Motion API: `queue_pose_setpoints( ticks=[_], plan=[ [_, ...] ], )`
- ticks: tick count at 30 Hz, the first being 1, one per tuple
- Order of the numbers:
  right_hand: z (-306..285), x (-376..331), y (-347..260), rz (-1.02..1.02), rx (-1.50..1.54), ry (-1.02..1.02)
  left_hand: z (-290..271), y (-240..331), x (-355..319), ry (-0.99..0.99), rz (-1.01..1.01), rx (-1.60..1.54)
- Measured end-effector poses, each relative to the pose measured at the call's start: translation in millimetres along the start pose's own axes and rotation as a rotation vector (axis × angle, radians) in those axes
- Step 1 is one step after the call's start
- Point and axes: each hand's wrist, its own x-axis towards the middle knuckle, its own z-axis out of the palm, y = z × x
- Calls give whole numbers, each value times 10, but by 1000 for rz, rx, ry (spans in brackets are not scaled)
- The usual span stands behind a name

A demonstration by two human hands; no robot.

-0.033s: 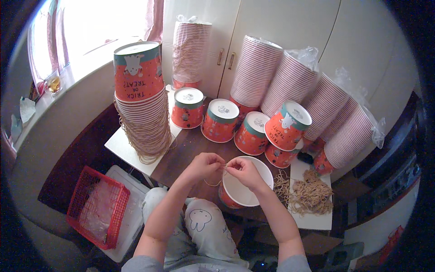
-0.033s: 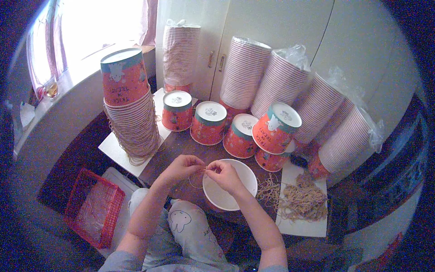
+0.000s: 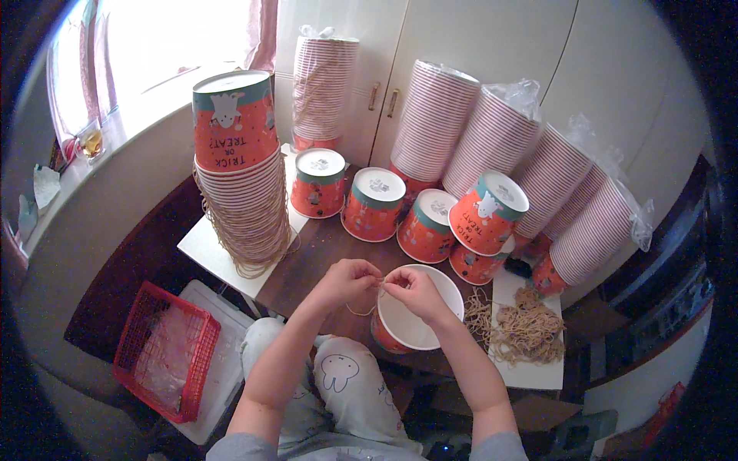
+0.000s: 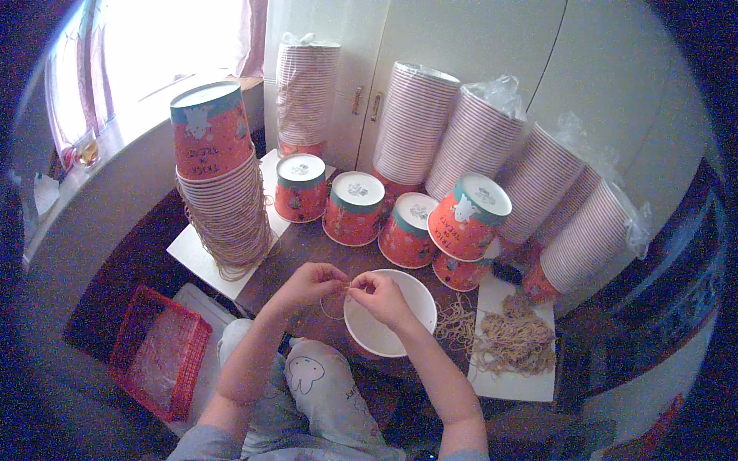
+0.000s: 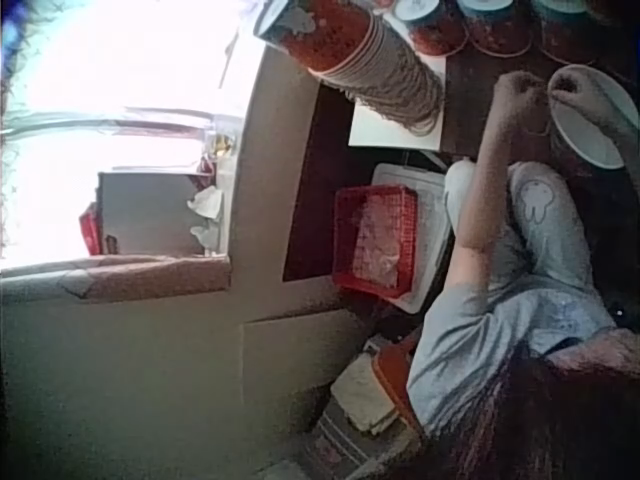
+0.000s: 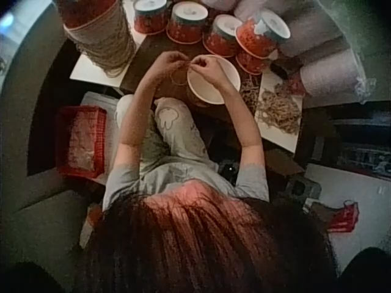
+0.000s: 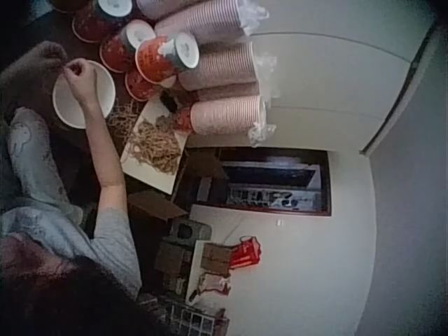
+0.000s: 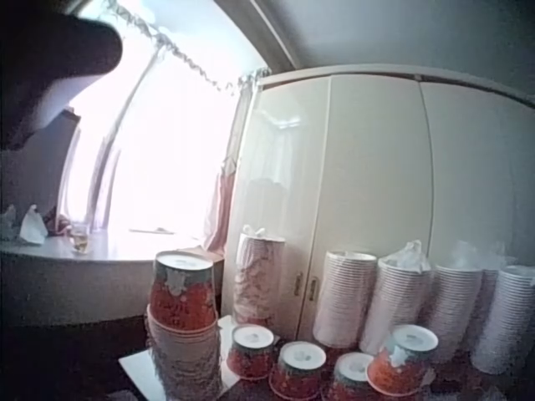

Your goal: Attaching elastic strings to paper buckets for packaging.

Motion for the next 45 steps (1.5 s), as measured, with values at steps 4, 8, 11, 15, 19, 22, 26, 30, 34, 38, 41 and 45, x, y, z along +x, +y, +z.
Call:
queue_pose_setpoints(
  ticks=[4,8,11,15,19,22,26,30,34,38,41,45],
  plan=[
    [-1,6,20,-1,3,3,24,81,-52,59,56,142],
    [-2,9,23,4,14,-3,27,119,-71,75,58,157],
    [-1,9,28,11,21,4,30,160,-84,58,38,216],
    [7,-1,-30,21,41,9,26,146,-95,22,-9,144],
    [1,-2,-30,18,40,16,33,170,-89,-26,-33,185],
    [-20,7,10,27,7,9,44,169,-76,-14,-1,252],
    [-7,7,-9,30,-25,2,24,57,-42,-83,2,177],
    [-24,-5,-14,2,-65,7,13,93,-63,-208,-135,-108],
    [-28,-25,-38,-26,-113,23,21,9,-16,-340,-248,-488],
    [-37,-53,-86,-59,-211,42,21,-24,19,-358,-337,-580],
    [-38,-78,-107,-90,-249,55,-32,-135,61,-445,-354,-632],
    [-73,-88,-224,-162,-177,54,-69,-161,73,-440,-348,-619]
  ],
)
